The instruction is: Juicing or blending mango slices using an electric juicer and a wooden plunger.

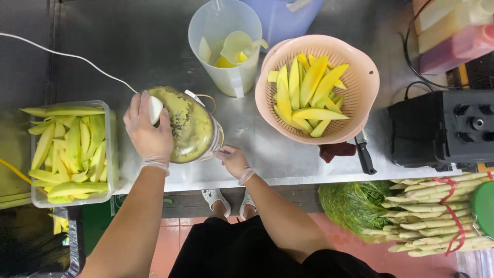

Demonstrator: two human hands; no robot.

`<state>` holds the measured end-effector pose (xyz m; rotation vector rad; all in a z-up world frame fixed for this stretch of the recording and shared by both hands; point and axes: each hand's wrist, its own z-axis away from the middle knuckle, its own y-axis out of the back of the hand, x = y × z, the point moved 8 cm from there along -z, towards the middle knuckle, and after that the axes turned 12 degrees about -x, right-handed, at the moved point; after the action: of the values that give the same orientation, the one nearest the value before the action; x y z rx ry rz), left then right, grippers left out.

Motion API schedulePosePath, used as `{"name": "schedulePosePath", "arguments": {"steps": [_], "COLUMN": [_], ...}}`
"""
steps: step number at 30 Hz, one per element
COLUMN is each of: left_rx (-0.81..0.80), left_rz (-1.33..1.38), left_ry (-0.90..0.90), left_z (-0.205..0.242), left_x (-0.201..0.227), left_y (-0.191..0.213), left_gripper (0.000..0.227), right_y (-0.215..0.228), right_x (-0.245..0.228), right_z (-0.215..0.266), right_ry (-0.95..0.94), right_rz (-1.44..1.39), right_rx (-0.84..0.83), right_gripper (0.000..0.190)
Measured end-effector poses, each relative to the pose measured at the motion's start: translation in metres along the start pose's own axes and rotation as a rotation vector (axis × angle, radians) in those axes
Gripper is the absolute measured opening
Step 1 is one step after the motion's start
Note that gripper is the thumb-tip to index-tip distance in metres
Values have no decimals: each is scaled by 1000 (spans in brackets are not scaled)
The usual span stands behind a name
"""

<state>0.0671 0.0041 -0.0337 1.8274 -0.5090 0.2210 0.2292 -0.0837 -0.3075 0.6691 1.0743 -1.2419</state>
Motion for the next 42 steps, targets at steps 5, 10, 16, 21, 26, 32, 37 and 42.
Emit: {"name": "schedulePosePath", "arguments": {"steps": [5,10,16,21,26,32,37,42], "left_rx": [-28,-45,-42,-14,-33,-22,-10,-9], "left_rz": [11,19,4,-7,8,21,15,40], "left_ry": [34,49,24,24,43,58,64,72], "left_z": [-5,-5,-4,-1,-3,-5,-4,-4], "left_x": [5,2,1,-1,2,2,-1,-3], "left_y": [1,1,-4,-5,-3,0,3,1], "left_gripper": [56,57,56,56,56,55,55,55], "right_y": [1,3,6,4,4,0,-1,1], "right_x": [-6,-13,-4,-5,-14,-19,-9,-9], "right_z": [10,25,30,27,21,9,5,5], "right_ry": [-22,-27,-34,-37,-48,26,-23,-24], "right_rz": [-144,-111,-111,-90,-39,-29,35,61], "right_rx": [119,161,153,121,91,47,37,26], "right_gripper": [16,20,23,24,24,20,22,23]}}
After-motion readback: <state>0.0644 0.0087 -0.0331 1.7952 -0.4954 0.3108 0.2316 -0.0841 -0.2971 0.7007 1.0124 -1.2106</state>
